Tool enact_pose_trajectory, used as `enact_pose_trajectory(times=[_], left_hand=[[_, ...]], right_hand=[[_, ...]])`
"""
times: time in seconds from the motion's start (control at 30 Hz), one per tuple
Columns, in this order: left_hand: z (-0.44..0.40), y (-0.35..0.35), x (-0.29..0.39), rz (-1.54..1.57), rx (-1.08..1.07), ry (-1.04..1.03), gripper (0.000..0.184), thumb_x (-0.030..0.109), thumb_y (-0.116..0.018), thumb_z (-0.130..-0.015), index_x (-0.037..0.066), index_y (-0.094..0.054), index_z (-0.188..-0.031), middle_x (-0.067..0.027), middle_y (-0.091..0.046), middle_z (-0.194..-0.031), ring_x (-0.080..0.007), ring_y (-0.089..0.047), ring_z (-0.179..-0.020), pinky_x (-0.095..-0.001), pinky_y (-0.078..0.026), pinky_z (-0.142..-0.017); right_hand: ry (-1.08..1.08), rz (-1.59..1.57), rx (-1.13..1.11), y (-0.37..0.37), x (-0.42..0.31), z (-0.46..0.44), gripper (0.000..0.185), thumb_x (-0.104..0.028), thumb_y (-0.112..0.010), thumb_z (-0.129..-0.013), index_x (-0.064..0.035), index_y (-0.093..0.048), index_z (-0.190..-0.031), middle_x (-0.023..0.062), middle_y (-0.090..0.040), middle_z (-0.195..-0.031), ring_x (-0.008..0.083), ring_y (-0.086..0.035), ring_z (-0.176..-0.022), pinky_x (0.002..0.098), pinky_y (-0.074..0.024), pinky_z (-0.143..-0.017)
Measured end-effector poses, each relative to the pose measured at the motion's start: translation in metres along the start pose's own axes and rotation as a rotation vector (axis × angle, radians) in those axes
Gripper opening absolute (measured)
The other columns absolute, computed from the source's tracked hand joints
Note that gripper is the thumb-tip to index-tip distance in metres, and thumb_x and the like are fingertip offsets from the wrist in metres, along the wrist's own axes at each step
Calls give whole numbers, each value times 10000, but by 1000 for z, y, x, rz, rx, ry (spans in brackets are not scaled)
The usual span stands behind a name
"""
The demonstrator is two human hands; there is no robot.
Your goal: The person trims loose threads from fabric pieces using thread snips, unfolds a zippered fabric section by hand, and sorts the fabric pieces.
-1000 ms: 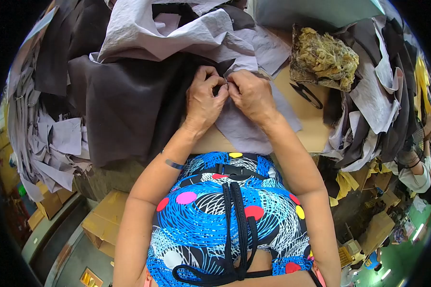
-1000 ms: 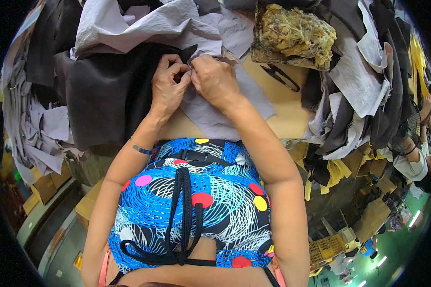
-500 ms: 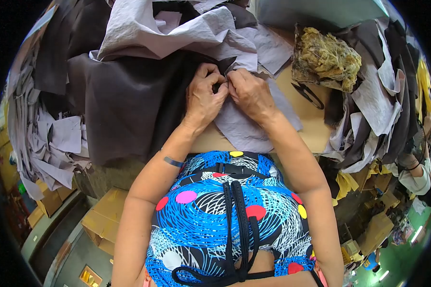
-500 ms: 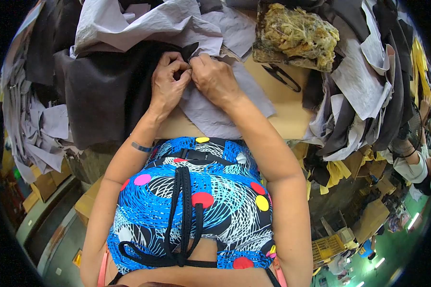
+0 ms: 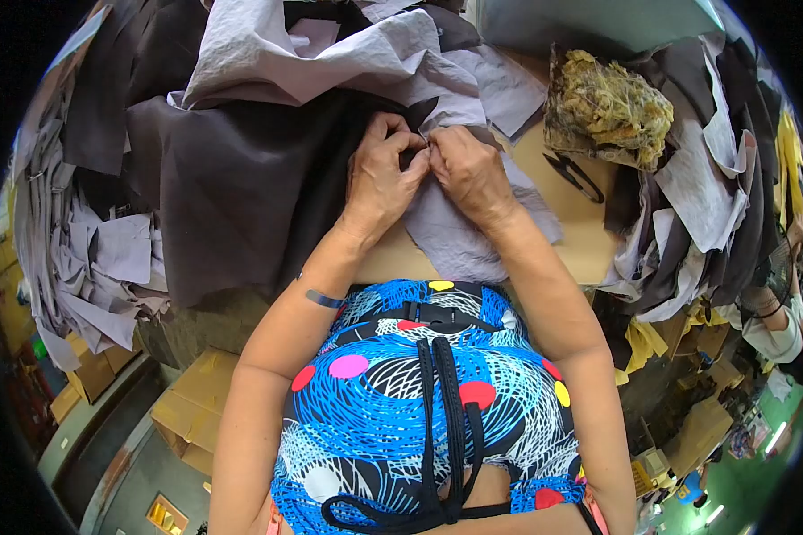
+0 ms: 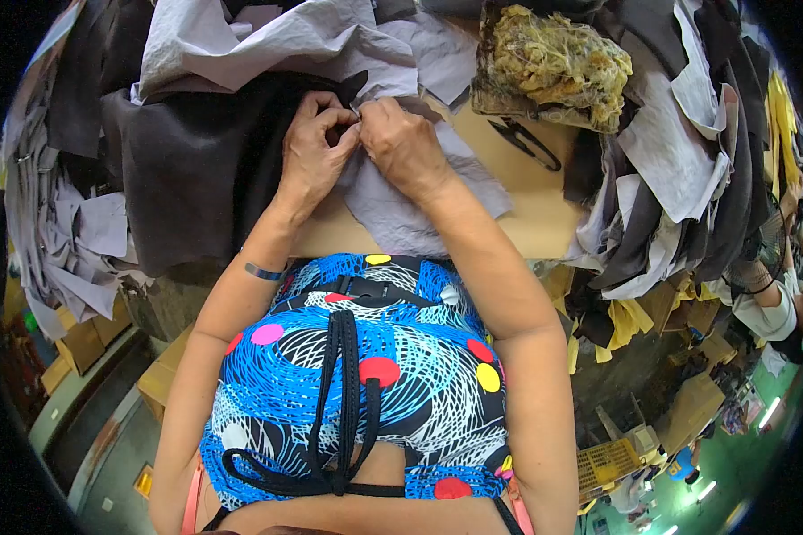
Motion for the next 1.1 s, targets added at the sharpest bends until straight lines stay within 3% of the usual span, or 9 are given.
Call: enact_pose_trajectory(times=[0.43,0.63,0.83,1.1], left_hand=[[-3,-5,-4,-6,-24,-15,121,59,-634,-704,10,-633,-814,-76,-554,-933,-221,-566,-810,-296,-450,-674],[-4,-6,-7,13,-25,9,114,72,-639,-712,13,-636,-809,-68,-560,-929,-197,-559,-793,-276,-439,-653],[-3,-6,-8,84,-19,1,105,58,-647,-712,6,-637,-804,-62,-561,-923,-174,-552,-793,-264,-431,-655],[-3,-5,-8,72,-57,-23,105,37,-628,-709,-9,-622,-805,-69,-554,-927,-186,-551,-825,-270,-433,-689]], right_hand=[[25,138,-63,1,-3,-4,93,-111,-567,-778,-56,-498,-748,126,-544,-731,315,-596,-578,381,-488,-492],[-109,-59,-4,4,5,-7,93,-103,-568,-780,-23,-522,-785,175,-574,-737,356,-594,-672,437,-479,-592],[-173,-92,-21,8,6,-5,97,-94,-557,-784,-12,-539,-833,169,-586,-773,364,-591,-707,435,-476,-629],[37,91,-115,5,-5,-7,121,-119,-589,-775,-55,-489,-797,122,-541,-788,326,-602,-640,413,-496,-530]])
Point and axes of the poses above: each hand's wrist, its own z-axis away from the middle knuckle, its own y-axis out of the back of the hand, x = y × z, the point moved 6 cm from there along -z, towards the middle knuckle
